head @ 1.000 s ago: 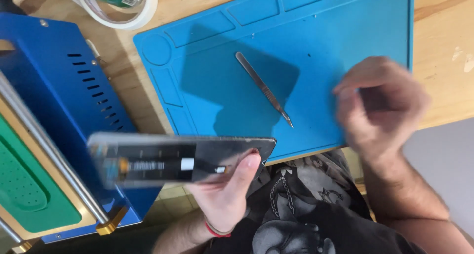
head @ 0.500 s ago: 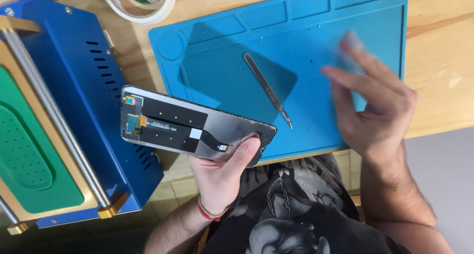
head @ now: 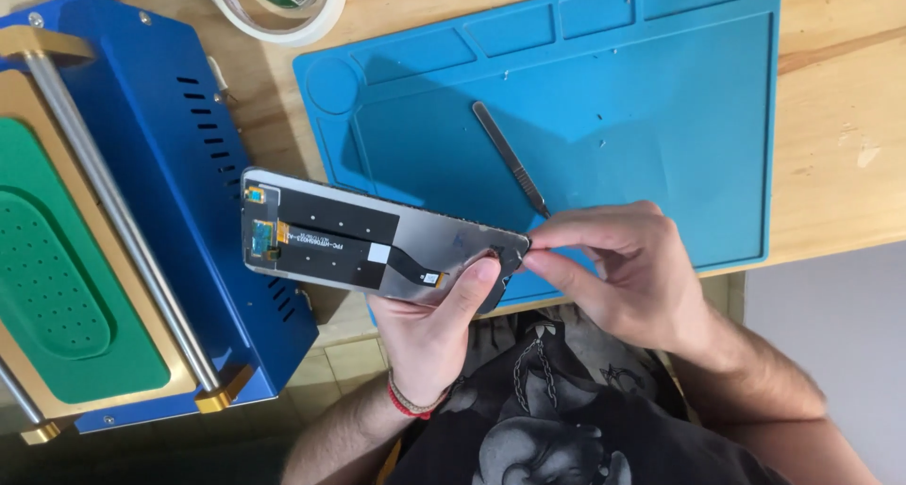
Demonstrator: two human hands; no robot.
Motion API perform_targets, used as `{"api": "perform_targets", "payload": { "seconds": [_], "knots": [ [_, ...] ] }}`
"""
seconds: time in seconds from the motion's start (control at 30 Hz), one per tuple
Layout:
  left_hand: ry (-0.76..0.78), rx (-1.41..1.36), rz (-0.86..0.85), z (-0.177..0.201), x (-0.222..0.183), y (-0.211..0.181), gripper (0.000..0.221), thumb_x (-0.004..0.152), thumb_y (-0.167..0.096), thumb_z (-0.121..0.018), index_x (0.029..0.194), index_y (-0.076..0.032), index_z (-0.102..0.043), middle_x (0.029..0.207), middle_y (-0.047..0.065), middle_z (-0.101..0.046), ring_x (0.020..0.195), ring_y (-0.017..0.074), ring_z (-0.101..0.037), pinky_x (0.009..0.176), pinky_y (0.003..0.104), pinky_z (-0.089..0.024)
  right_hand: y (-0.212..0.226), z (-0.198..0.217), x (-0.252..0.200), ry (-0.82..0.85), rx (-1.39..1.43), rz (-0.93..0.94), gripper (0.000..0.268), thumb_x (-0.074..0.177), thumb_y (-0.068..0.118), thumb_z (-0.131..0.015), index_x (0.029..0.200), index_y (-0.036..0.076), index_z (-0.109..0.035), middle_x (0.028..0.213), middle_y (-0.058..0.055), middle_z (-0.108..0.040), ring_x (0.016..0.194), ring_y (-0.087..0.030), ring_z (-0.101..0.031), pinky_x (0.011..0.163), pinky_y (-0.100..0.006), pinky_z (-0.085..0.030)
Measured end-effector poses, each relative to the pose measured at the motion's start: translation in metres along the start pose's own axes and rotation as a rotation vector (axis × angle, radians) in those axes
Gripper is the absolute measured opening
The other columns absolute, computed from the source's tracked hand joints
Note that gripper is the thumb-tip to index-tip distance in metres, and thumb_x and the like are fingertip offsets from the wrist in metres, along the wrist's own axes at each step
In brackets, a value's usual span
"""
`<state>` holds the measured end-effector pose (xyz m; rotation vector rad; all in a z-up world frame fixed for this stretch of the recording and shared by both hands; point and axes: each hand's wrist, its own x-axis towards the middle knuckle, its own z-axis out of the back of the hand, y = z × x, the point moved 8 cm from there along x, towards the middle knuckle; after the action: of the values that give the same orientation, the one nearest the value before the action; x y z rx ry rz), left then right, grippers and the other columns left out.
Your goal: Using a metal prying tool to carefully separate a mobile phone screen from its frame.
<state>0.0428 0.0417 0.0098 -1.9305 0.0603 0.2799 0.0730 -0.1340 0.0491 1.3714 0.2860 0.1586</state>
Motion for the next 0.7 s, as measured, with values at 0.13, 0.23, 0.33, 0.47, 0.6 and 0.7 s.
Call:
{"api": "perform_targets", "payload": {
  "seconds": [0.13,0.23,0.33,0.47,0.6,0.7],
  "knots": [
    [0.008,0.121,-0.02,0.003,-0.005,0.0,0.013,0.097,-0.007,-0.084,0.107,0.0,-0.082,0.112,0.011,-0.084,0.105,0.0227,-0.082,0.104,0.038,-0.07,-0.002,0.002,-0.001,-0.012,-0.01,0.012,0.007,0.097,0.005,-0.077,0.1,-0.001,-0.078,0.086,-0.01,-0.081,0.067,-0.016,-0.069,0.059,-0.026,-0.053],
    [0.01,0.065,-0.028,0.004,-0.009,0.002,0.019,0.095,-0.005,-0.087,0.112,-0.003,-0.079,0.112,0.01,-0.084,0.106,0.0226,-0.082,0.107,0.04,-0.07,0.004,0.005,0.003,-0.005,-0.078,0.06,0.008,0.098,0.006,-0.074,0.094,-0.001,-0.076,0.081,-0.009,-0.078,0.062,-0.017,-0.065,0.057,-0.029,-0.049],
    [0.123,0.117,-0.011,-0.002,-0.014,0.0,0.014,0.096,0.002,-0.084,0.109,-0.003,-0.082,0.113,0.008,-0.084,0.107,0.0187,-0.083,0.112,0.039,-0.069,-0.002,0.015,0.004,-0.063,-0.106,0.118,0.022,0.101,0.013,-0.065,0.089,-0.001,-0.078,0.081,-0.012,-0.081,0.062,-0.018,-0.075,0.054,-0.029,-0.056],
    [0.146,0.072,0.04,0.001,-0.018,0.01,0.018,0.094,0.003,-0.086,0.111,-0.001,-0.082,0.114,0.011,-0.084,0.108,0.0215,-0.083,0.108,0.039,-0.072,-0.013,0.054,-0.004,-0.446,-0.111,0.122,0.019,0.112,-0.014,-0.044,0.111,-0.005,-0.06,0.101,-0.019,-0.068,0.083,-0.025,-0.07,0.08,-0.035,-0.059],
    [-0.015,0.209,0.007,0.013,-0.009,0.007,0.016,0.091,-0.004,-0.089,0.105,0.0,-0.083,0.112,0.011,-0.084,0.106,0.0201,-0.081,0.104,0.036,-0.07,-0.02,0.027,-0.006,-0.086,0.033,0.047,0.043,0.093,0.027,-0.079,0.12,-0.004,-0.07,0.109,-0.017,-0.077,0.086,-0.021,-0.078,0.081,-0.029,-0.07],
    [0.172,0.097,-0.064,-0.011,-0.006,-0.005,0.011,0.103,0.002,-0.076,0.114,0.002,-0.08,0.118,0.013,-0.083,0.114,0.0251,-0.082,0.119,0.042,-0.066,-0.02,-0.003,-0.005,-0.014,0.029,-0.012,0.037,0.086,0.029,-0.085,0.102,-0.003,-0.076,0.091,-0.013,-0.08,0.075,-0.015,-0.077,0.072,-0.025,-0.069]
  ]
}}
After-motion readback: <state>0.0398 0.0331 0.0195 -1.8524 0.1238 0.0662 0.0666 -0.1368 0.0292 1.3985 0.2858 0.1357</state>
